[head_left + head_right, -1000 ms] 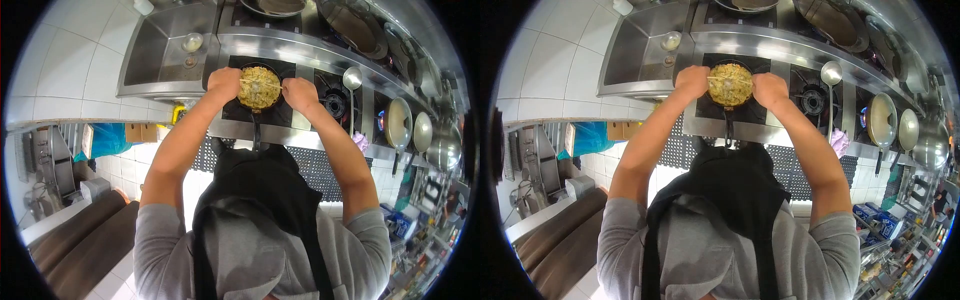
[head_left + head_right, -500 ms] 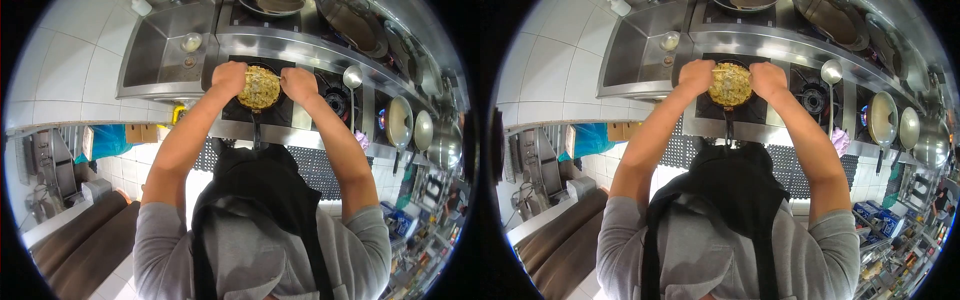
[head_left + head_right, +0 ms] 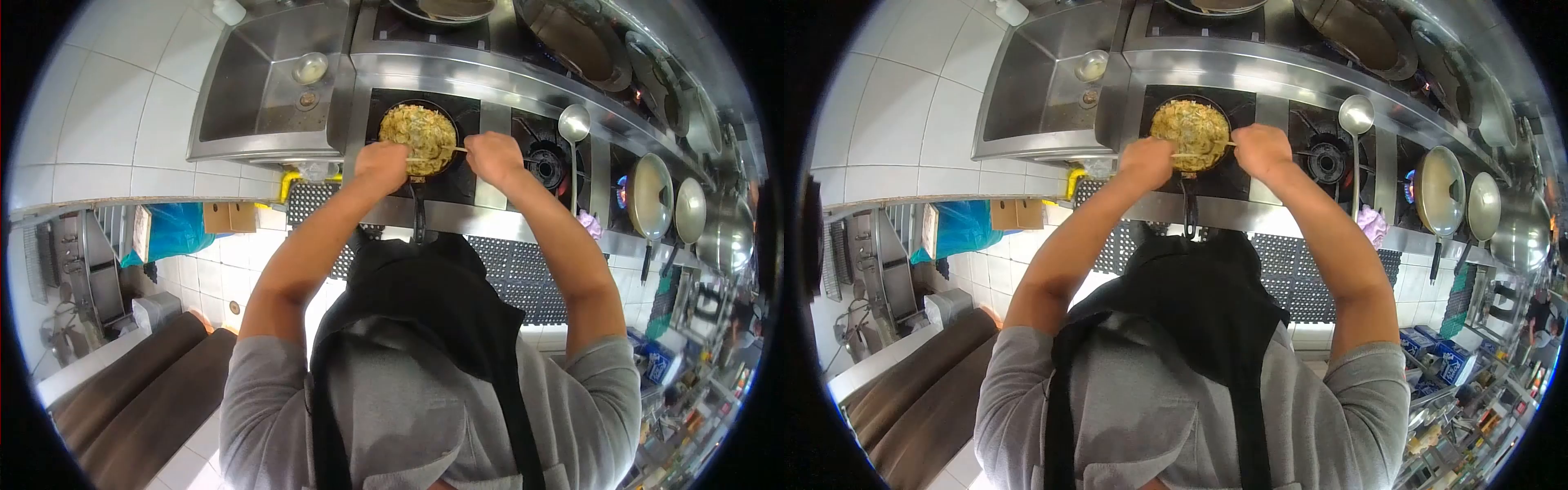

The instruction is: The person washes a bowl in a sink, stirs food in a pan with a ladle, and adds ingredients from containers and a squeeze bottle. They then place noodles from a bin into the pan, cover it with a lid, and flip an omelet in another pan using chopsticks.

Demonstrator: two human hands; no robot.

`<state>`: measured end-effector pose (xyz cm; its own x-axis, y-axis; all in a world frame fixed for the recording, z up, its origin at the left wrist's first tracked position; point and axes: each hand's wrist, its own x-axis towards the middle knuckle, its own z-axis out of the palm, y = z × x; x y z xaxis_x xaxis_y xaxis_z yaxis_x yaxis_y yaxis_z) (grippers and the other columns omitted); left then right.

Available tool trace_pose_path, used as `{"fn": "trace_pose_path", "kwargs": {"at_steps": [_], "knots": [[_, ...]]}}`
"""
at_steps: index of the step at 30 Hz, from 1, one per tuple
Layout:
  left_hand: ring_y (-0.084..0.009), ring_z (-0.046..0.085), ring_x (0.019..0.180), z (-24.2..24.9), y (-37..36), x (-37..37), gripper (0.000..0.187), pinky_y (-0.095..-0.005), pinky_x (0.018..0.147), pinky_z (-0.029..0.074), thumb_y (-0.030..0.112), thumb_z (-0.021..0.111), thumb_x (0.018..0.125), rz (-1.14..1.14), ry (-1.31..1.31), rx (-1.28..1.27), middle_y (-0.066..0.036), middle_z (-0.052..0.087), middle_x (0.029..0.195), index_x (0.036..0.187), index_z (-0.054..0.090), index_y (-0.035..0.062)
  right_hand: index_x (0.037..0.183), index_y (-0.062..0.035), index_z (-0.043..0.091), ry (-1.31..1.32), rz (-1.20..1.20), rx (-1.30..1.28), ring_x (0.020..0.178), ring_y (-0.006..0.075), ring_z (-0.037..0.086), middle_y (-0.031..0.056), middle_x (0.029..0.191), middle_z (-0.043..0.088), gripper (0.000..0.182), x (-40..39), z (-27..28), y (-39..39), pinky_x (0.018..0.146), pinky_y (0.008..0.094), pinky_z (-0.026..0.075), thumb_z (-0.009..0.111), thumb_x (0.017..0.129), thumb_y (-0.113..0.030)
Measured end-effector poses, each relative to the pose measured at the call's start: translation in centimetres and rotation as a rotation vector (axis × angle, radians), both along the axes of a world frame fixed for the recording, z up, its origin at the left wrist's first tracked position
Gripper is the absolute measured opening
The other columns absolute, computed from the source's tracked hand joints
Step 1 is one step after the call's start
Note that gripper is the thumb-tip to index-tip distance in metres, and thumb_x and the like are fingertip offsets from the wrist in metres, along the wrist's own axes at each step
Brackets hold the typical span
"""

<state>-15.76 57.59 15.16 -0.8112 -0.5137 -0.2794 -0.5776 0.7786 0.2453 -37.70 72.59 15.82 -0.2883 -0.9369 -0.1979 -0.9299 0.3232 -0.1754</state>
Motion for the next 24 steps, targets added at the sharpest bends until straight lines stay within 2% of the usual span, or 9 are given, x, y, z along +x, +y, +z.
{"fn": "trace_pose_path", "kwargs": {"at_steps": [3, 6, 7, 9, 12, 15, 17, 21, 24], "knots": [[-0.0409, 0.077, 0.105, 0.0, -1.3, 2.2, 0.022, -0.0523, 0.093, 0.061, 0.013, 0.064, 0.093, -0.011, -0.028, -0.018, -0.020, 0.080, 0.105, 0.107, 0.081, 0.0111, 0.097, -0.0080, 0.080, -0.028, 0.007, -0.013, 0.101, 0.0407, 0.076, 0.0192, 0.098, 0.079, 0.017, 0.1, 1.9, 0.6, 0.089, 0.0541, 0.061, 0.069, 0.093, -0.021], [-0.0406, 0.077, 0.106, 2.6, -0.2, 3.8, 0.020, -0.0525, 0.093, 0.061, 0.014, 0.066, 0.093, 0.047, 0.053, 0.001, -0.020, 0.080, 0.106, 0.106, 0.080, 0.0106, 0.096, -0.0091, 0.079, -0.109, 0.011, -0.031, 0.102, 0.0400, 0.076, 0.0171, 0.098, 0.079, 0.016, 3.0, 4.4, 1.1, 0.090, 0.0539, 0.061, 0.069, 0.093, -0.021], [-0.0421, 0.076, 0.105, 2.4, 0.0, 3.8, 0.020, -0.0543, 0.093, 0.060, 0.015, 0.064, 0.095, 0.031, 0.021, 0.019, -0.020, 0.079, 0.104, 0.107, 0.079, 0.0113, 0.096, -0.0100, 0.079, -0.136, 0.018, -0.014, 0.102, 0.0394, 0.076, 0.0158, 0.097, 0.079, 0.015, 3.7, 5.0, 0.8, 0.091, 0.0539, 0.060, 0.069, 0.093, -0.020], [-0.0436, 0.075, 0.104, 1.7, -0.3, 4.1, 0.021, -0.0562, 0.092, 0.059, 0.017, 0.062, 0.098, 0.018, -0.006, 0.033, -0.020, 0.078, 0.102, 0.109, 0.078, 0.0120, 0.095, -0.0103, 0.079, -0.134, 0.052, -0.028, 0.101, 0.0395, 0.075, 0.0153, 0.097, 0.079, 0.014, 4.2, 1.5, 0.8, 0.091, 0.0541, 0.060, 0.068, 0.093, -0.020], [-0.0435, 0.075, 0.104, 1.1, -2.5, 5.6, 0.019, -0.0566, 0.091, 0.059, 0.017, 0.062, 0.098, 0.039, -0.058, 0.002, -0.020, 0.078, 0.103, 0.108, 0.078, 0.0116, 0.095, -0.0087, 0.078, -0.134, 0.084, 0.015, 0.105, 0.0380, 0.075, 0.0162, 0.100, 0.079, 0.016, 3.7, -0.2, 1.2, 0.093, 0.0533, 0.060, 0.067, 0.094, -0.020], [-0.0422, 0.075, 0.106, 2.9, -2.8, 6.3, 0.019, -0.0551, 0.094, 0.059, 0.018, 0.063, 0.097, 0.020, 0.011, -0.035, -0.018, 0.079, 0.106, 0.108, 0.078, 0.0124, 0.096, -0.0088, 0.079, -0.165, 0.033, 0.040, 0.105, 0.0375, 0.075, 0.0159, 0.101, 0.079, 0.017, 4.4, 2.6, 0.6, 0.095, 0.0527, 0.059, 0.066, 0.095, -0.020], [-0.0405, 0.074, 0.111, 4.3, -2.1, 5.0, 0.019, -0.0540, 0.095, 0.059, 0.017, 0.064, 0.096, 0.048, -0.042, -0.016, -0.018, 0.079, 0.106, 0.107, 0.079, 0.0126, 0.097, -0.0092, 0.079, -0.161, 0.054, -0.010, 0.104, 0.0382, 0.076, 0.0161, 0.101, 0.079, 0.018, 6.0, 2.1, -0.1, 0.094, 0.0531, 0.060, 0.065, 0.095, -0.020], [-0.0408, 0.074, 0.106, 1.7, -3.1, 4.8, 0.019, -0.0544, 0.093, 0.059, 0.016, 0.063, 0.096, 0.013, -0.146, -0.095, -0.018, 0.079, 0.102, 0.106, 0.079, 0.0118, 0.098, -0.0100, 0.080, -0.140, 0.129, -0.069, 0.100, 0.0403, 0.076, 0.0179, 0.099, 0.079, 0.019, 6.1, -1.7, -0.6, 0.090, 0.0546, 0.060, 0.065, 0.096, -0.021], [-0.0430, 0.076, 0.101, 2.7, -4.9, 6.1, 0.019, -0.0553, 0.089, 0.061, 0.014, 0.063, 0.096, 0.022, -0.007, -0.087, -0.019, 0.079, 0.100, 0.105, 0.079, 0.0114, 0.098, -0.0099, 0.080, -0.197, 0.034, -0.010, 0.100, 0.0409, 0.076, 0.0193, 0.098, 0.079, 0.019, 4.9, 1.6, -0.5, 0.090, 0.0548, 0.060, 0.065, 0.096, -0.021]]}}
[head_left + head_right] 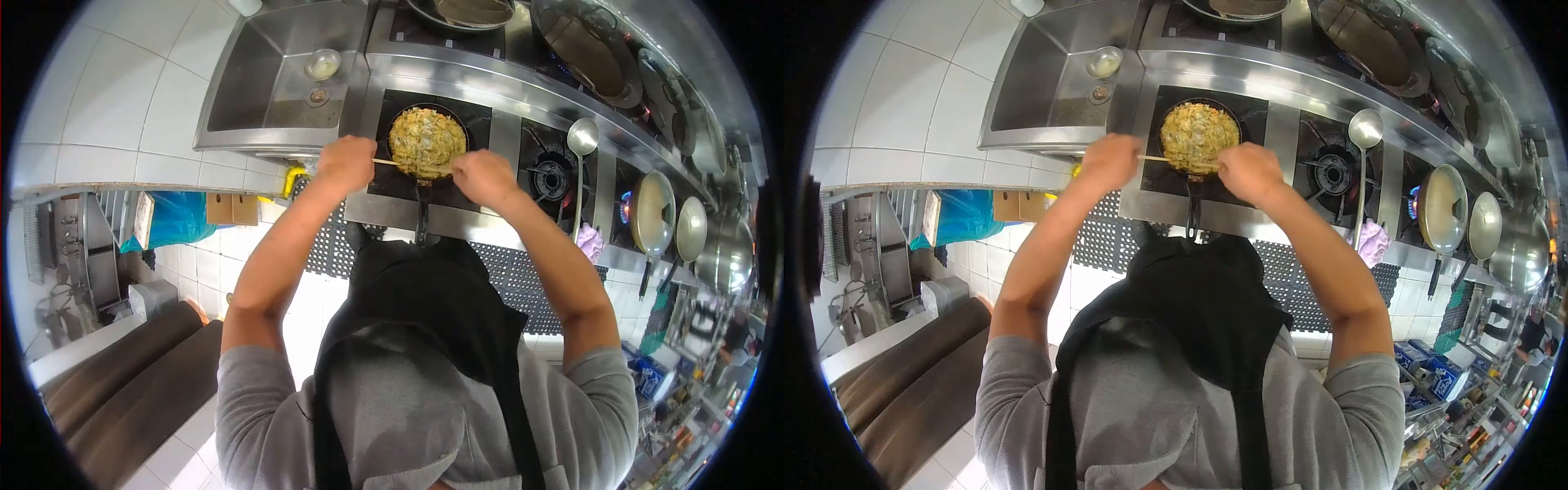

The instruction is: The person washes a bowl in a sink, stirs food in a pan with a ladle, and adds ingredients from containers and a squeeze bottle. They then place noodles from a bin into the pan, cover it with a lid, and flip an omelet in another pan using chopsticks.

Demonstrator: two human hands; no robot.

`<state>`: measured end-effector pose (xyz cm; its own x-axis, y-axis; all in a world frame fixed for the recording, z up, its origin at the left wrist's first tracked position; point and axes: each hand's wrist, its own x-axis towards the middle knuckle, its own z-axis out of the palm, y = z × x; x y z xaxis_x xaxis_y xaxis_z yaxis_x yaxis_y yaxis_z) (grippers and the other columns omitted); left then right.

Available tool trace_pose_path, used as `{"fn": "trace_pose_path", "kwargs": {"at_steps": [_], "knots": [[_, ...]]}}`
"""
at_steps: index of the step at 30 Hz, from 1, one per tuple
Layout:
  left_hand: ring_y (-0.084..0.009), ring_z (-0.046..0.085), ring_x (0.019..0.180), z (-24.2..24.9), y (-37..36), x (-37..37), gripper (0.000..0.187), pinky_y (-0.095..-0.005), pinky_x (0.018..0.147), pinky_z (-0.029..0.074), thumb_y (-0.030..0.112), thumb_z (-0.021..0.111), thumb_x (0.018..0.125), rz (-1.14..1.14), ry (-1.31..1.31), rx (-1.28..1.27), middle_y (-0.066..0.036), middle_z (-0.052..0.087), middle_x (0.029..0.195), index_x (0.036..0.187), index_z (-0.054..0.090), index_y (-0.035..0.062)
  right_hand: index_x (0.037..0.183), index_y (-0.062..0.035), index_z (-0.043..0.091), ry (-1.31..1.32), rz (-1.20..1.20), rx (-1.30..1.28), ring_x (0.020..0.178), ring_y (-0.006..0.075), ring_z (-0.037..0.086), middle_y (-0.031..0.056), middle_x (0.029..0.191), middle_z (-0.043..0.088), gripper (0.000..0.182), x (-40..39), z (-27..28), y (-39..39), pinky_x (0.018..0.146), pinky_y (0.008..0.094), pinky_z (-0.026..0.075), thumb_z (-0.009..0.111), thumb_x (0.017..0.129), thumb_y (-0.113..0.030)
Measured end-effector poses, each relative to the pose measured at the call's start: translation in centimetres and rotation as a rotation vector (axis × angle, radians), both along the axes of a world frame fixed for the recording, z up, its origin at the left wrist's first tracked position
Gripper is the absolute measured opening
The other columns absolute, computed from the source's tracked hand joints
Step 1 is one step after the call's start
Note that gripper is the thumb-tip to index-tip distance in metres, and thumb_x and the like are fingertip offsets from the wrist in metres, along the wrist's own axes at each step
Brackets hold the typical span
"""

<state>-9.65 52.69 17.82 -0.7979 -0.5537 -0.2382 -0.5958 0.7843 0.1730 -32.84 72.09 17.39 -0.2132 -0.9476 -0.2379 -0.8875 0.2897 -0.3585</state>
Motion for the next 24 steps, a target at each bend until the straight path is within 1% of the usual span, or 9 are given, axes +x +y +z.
{"fn": "trace_pose_path", "kwargs": {"at_steps": [2, 5, 7, 10, 14, 16, 19, 21, 24], "knots": [[-0.0438, 0.077, 0.099, 2.4, -0.3, -0.5, 0.020, -0.0552, 0.088, 0.062, 0.012, 0.062, 0.095, 0.058, -0.006, -0.033, -0.019, 0.080, 0.100, 0.104, 0.079, 0.0112, 0.098, -0.0100, 0.081, 0.005, -0.032, -0.039, 0.100, 0.0409, 0.076, 0.0194, 0.098, 0.079, 0.019, -0.4, 1.3, -0.8, 0.090, 0.0548, 0.060, 0.066, 0.096, -0.021], [-0.0431, 0.077, 0.101, 2.0, 0.2, -3.2, 0.019, -0.0551, 0.088, 0.062, 0.011, 0.062, 0.095, 0.078, 0.011, -0.070, -0.019, 0.080, 0.100, 0.103, 0.079, 0.0112, 0.100, -0.0099, 0.081, 0.042, -0.066, -0.140, 0.098, 0.0412, 0.076, 0.0190, 0.099, 0.079, 0.019, -1.0, -0.4, -3.7, 0.090, 0.0549, 0.060, 0.067, 0.096, -0.022], [-0.0422, 0.077, 0.102, -0.1, 0.4, -3.7, 0.019, -0.0549, 0.090, 0.061, 0.012, 0.061, 0.095, 0.059, -0.003, -0.051, -0.019, 0.080, 0.100, 0.103, 0.078, 0.0110, 0.101, -0.0102, 0.081, 0.089, 0.058, -0.156, 0.097, 0.0408, 0.076, 0.0182, 0.099, 0.079, 0.018, -0.9, -2.2, -4.9, 0.090, 0.0545, 0.060, 0.067, 0.095, -0.022], [-0.0410, 0.076, 0.109, -0.8, -0.2, -2.7, 0.019, -0.0538, 0.095, 0.060, 0.012, 0.063, 0.094, 0.094, -0.060, 0.022, -0.019, 0.080, 0.104, 0.104, 0.079, 0.0113, 0.103, -0.0111, 0.081, 0.140, 0.080, -0.099, 0.097, 0.0402, 0.077, 0.0175, 0.099, 0.079, 0.018, -2.3, -2.8, -4.2, 0.091, 0.0538, 0.061, 0.068, 0.094, -0.021], [-0.0414, 0.076, 0.107, 1.3, -0.9, -2.4, 0.019, -0.0533, 0.093, 0.061, 0.012, 0.064, 0.094, 0.085, -0.007, -0.034, -0.018, 0.080, 0.104, 0.105, 0.079, 0.0107, 0.103, -0.0101, 0.082, 0.127, -0.002, -0.050, 0.101, 0.0398, 0.076, 0.0177, 0.099, 0.079, 0.019, -1.9, 2.7, -4.9, 0.091, 0.0529, 0.061, 0.069, 0.093, -0.021], [-0.0405, 0.077, 0.105, 1.8, -0.4, -4.1, 0.019, -0.0516, 0.091, 0.062, 0.012, 0.064, 0.094, 0.064, 0.008, -0.046, -0.018, 0.081, 0.106, 0.106, 0.079, 0.0104, 0.102, -0.0094, 0.082, 0.154, 0.013, -0.091, 0.102, 0.0401, 0.076, 0.0180, 0.100, 0.079, 0.019, -1.7, 1.5, -6.2, 0.091, 0.0532, 0.061, 0.069, 0.093, -0.020], [-0.0392, 0.079, 0.104, -1.1, -0.7, -5.6, 0.021, -0.0502, 0.089, 0.064, 0.011, 0.064, 0.095, 0.066, -0.078, -0.100, -0.018, 0.081, 0.107, 0.108, 0.080, 0.0110, 0.101, -0.0086, 0.081, 0.224, 0.054, -0.151, 0.101, 0.0412, 0.077, 0.0188, 0.101, 0.080, 0.019, -3.1, -2.2, -7.3, 0.091, 0.0538, 0.062, 0.068, 0.093, -0.020], [-0.0379, 0.080, 0.105, -2.2, -1.3, -5.2, 0.022, -0.0494, 0.089, 0.064, 0.010, 0.064, 0.095, 0.084, -0.107, -0.115, -0.017, 0.082, 0.108, 0.111, 0.080, 0.0111, 0.100, -0.0077, 0.081, 0.239, 0.058, -0.043, 0.101, 0.0413, 0.077, 0.0192, 0.101, 0.080, 0.019, -3.9, -3.0, -6.7, 0.091, 0.0537, 0.062, 0.068, 0.093, -0.020], [-0.0380, 0.080, 0.105, 0.6, -1.1, -5.4, 0.023, -0.0491, 0.088, 0.065, 0.010, 0.063, 0.097, 0.062, -0.145, -0.108, -0.017, 0.082, 0.109, 0.113, 0.079, 0.0108, 0.100, -0.0086, 0.081, 0.192, -0.007, -0.030, 0.101, 0.0406, 0.077, 0.0188, 0.101, 0.080, 0.019, -3.5, 1.3, -6.1, 0.091, 0.0533, 0.062, 0.068, 0.093, -0.020]]}}
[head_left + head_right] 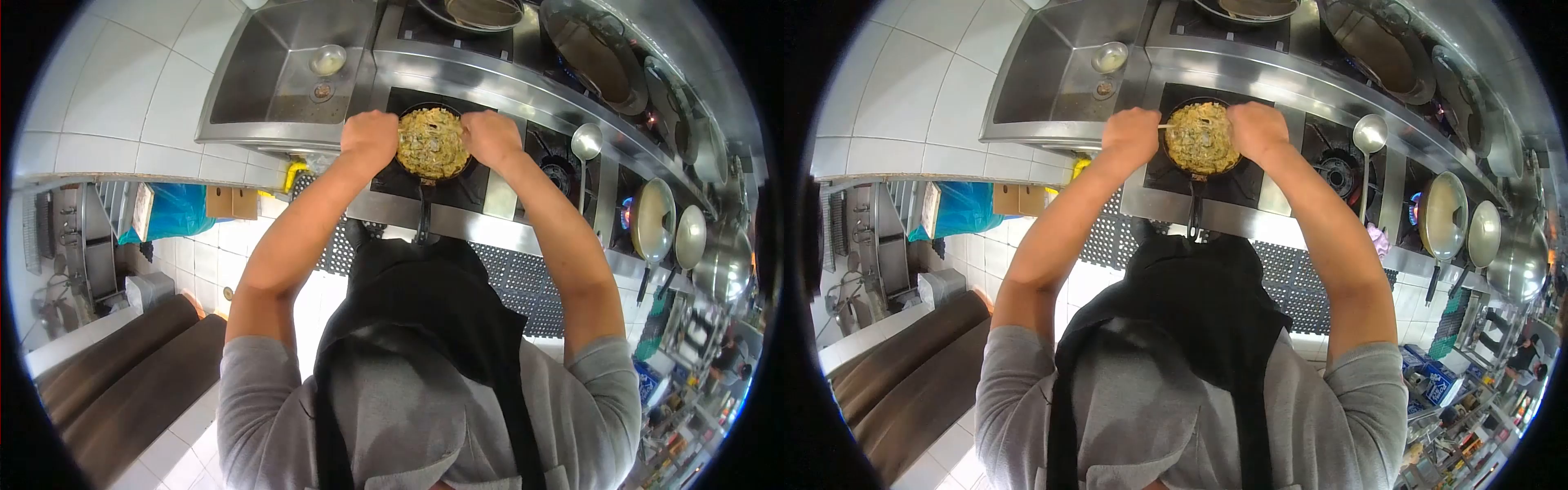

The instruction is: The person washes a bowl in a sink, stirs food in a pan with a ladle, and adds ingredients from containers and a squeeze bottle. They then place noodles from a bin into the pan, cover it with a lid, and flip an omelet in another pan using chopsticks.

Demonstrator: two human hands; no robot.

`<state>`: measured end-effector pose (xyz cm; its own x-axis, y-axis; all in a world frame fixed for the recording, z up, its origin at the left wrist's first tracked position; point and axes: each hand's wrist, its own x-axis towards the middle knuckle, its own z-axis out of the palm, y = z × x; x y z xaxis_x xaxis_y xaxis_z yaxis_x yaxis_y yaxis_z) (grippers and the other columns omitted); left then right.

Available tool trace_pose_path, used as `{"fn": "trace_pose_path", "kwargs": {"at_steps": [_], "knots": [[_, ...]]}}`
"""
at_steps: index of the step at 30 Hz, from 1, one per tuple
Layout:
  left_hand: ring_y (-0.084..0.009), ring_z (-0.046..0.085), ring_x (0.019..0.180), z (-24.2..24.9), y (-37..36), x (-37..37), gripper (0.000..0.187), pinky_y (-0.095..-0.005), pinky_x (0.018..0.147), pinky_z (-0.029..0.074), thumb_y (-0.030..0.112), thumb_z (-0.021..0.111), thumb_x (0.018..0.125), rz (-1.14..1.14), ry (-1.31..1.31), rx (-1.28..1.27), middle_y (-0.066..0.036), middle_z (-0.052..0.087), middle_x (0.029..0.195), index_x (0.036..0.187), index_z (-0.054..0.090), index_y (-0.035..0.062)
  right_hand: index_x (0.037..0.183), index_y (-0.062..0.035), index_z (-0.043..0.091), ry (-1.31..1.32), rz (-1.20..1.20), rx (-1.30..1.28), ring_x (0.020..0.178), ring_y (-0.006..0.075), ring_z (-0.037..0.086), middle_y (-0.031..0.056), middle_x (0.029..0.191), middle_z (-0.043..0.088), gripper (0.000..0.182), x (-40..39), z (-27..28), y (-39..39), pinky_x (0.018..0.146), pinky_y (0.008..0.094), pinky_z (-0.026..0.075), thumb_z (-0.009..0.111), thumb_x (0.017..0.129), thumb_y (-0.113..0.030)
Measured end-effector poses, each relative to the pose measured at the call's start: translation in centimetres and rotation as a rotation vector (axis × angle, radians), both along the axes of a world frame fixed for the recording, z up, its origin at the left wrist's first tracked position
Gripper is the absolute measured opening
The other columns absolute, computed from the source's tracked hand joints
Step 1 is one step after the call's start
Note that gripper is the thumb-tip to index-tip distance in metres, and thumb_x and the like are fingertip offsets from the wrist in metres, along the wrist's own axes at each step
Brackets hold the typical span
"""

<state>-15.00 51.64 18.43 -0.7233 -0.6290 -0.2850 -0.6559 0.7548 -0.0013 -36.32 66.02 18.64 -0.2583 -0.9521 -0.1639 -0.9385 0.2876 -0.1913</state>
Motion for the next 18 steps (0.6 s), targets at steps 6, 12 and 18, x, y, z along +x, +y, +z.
{"fn": "trace_pose_path", "kwargs": {"at_steps": [6, 12, 18], "knots": [[-0.0385, 0.079, 0.106, -1.6, -0.3, -2.6, 0.023, -0.0498, 0.088, 0.064, 0.009, 0.062, 0.096, -0.031, 0.077, -0.029, -0.018, 0.081, 0.109, 0.113, 0.079, 0.0099, 0.102, -0.0114, 0.082, 0.072, 0.034, -0.001, 0.101, 0.0399, 0.078, 0.0191, 0.101, 0.080, 0.019, 0.9, -4.0, -2.4, 0.090, 0.0537, 0.062, 0.068, 0.093, -0.019], [-0.0371, 0.081, 0.105, 0.4, 1.1, -0.9, 0.022, -0.0472, 0.087, 0.065, 0.011, 0.061, 0.099, 0.016, 0.122, -0.046, -0.019, 0.082, 0.108, 0.106, 0.081, 0.0066, 0.105, -0.0104, 0.079, -0.009, 0.013, -0.086, 0.099, 0.0415, 0.077, 0.0198, 0.097, 0.079, 0.019, 1.9, -1.5, -1.0, 0.089, 0.0533, 0.062, 0.069, 0.093, -0.021], [-0.0375, 0.081, 0.104, -0.3, -0.6, -0.8, 0.024, -0.0481, 0.088, 0.065, 0.013, 0.059, 0.101, 0.029, 0.076, -0.056, -0.019, 0.082, 0.107, 0.106, 0.082, 0.0066, 0.102, -0.0097, 0.080, -0.003, 0.043, -0.075, 0.101, 0.0407, 0.076, 0.0203, 0.096, 0.079, 0.018, 1.9, -3.2, -1.4, 0.091, 0.0531, 0.061, 0.068, 0.093, -0.020]]}}
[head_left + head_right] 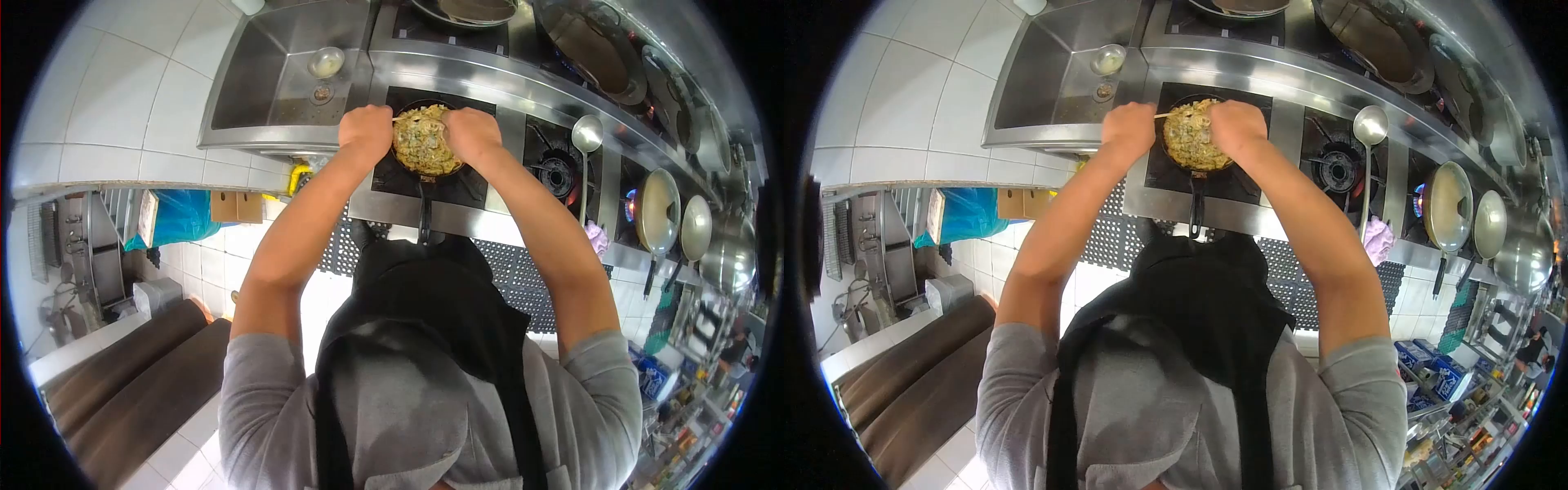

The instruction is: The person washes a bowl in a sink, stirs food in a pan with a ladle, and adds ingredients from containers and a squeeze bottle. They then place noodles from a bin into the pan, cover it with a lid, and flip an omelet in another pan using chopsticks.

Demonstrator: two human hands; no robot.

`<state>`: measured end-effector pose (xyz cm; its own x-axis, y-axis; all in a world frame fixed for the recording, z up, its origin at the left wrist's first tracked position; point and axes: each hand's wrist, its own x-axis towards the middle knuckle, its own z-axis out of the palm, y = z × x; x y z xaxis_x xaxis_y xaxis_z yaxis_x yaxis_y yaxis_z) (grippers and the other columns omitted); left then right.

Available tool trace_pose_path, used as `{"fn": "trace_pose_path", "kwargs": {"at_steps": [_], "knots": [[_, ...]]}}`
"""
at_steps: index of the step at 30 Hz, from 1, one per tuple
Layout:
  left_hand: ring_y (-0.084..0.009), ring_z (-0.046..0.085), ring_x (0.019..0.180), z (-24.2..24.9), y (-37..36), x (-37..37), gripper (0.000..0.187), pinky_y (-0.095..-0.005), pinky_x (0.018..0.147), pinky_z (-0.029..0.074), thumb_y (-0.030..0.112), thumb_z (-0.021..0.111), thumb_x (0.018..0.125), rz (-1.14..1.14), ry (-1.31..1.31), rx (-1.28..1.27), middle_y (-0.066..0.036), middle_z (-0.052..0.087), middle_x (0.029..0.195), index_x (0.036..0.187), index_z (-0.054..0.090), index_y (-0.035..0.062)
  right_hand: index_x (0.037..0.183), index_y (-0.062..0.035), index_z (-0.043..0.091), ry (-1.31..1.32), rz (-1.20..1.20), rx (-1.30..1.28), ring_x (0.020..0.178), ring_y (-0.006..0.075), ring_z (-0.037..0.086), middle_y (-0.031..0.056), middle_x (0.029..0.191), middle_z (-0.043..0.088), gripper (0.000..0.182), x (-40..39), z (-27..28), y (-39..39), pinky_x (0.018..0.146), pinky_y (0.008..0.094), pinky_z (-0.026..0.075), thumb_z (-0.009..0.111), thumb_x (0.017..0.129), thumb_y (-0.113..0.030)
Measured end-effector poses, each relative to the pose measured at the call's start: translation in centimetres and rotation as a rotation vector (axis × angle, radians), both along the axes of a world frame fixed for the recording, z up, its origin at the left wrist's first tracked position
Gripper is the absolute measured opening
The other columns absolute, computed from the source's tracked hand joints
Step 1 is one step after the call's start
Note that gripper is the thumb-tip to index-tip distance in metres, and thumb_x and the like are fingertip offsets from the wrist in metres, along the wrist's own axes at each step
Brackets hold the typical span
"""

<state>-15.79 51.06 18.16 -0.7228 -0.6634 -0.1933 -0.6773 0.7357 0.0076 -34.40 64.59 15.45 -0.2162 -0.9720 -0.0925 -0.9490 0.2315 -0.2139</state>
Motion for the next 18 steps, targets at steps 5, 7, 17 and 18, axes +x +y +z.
{"fn": "trace_pose_path", "kwargs": {"at_steps": [5, 7, 17, 18], "knots": [[-0.0395, 0.079, 0.107, 0.9, 3.2, 1.8, 0.022, -0.0497, 0.093, 0.063, 0.011, 0.064, 0.097, 0.018, -0.020, 0.104, -0.018, 0.081, 0.111, 0.113, 0.079, 0.0106, 0.105, -0.0134, 0.083, -0.077, 0.054, 0.071, 0.101, 0.0392, 0.078, 0.0182, 0.097, 0.080, 0.020, 3.6, 1.6, 1.9, 0.089, 0.0529, 0.062, 0.070, 0.092, -0.019], [-0.0387, 0.079, 0.108, -0.6, 3.0, 2.7, 0.021, -0.0494, 0.093, 0.064, 0.011, 0.067, 0.095, -0.008, -0.066, 0.088, -0.019, 0.081, 0.110, 0.113, 0.080, 0.0114, 0.103, -0.0126, 0.083, -0.060, 0.071, 0.064, 0.100, 0.0395, 0.077, 0.0185, 0.096, 0.079, 0.018, 3.6, -0.2, 2.4, 0.089, 0.0531, 0.061, 0.070, 0.092, -0.019], [-0.0384, 0.079, 0.108, -0.8, 3.9, 2.2, 0.021, -0.0483, 0.092, 0.064, 0.011, 0.069, 0.094, -0.035, -0.144, 0.130, -0.018, 0.081, 0.113, 0.111, 0.082, 0.0104, 0.100, -0.0103, 0.080, -0.040, 0.089, 0.128, 0.101, 0.0391, 0.077, 0.0189, 0.097, 0.079, 0.016, 4.9, 0.5, 5.0, 0.089, 0.0539, 0.061, 0.068, 0.094, -0.019], [-0.0389, 0.079, 0.107, -0.9, 3.2, 3.0, 0.021, -0.0490, 0.091, 0.064, 0.011, 0.069, 0.094, -0.018, -0.108, 0.122, -0.017, 0.081, 0.112, 0.110, 0.082, 0.0107, 0.099, -0.0099, 0.080, -0.107, 0.037, 0.097, 0.101, 0.0395, 0.077, 0.0189, 0.097, 0.079, 0.016, 4.1, 0.8, 5.8, 0.089, 0.0542, 0.061, 0.068, 0.094, -0.019]]}}
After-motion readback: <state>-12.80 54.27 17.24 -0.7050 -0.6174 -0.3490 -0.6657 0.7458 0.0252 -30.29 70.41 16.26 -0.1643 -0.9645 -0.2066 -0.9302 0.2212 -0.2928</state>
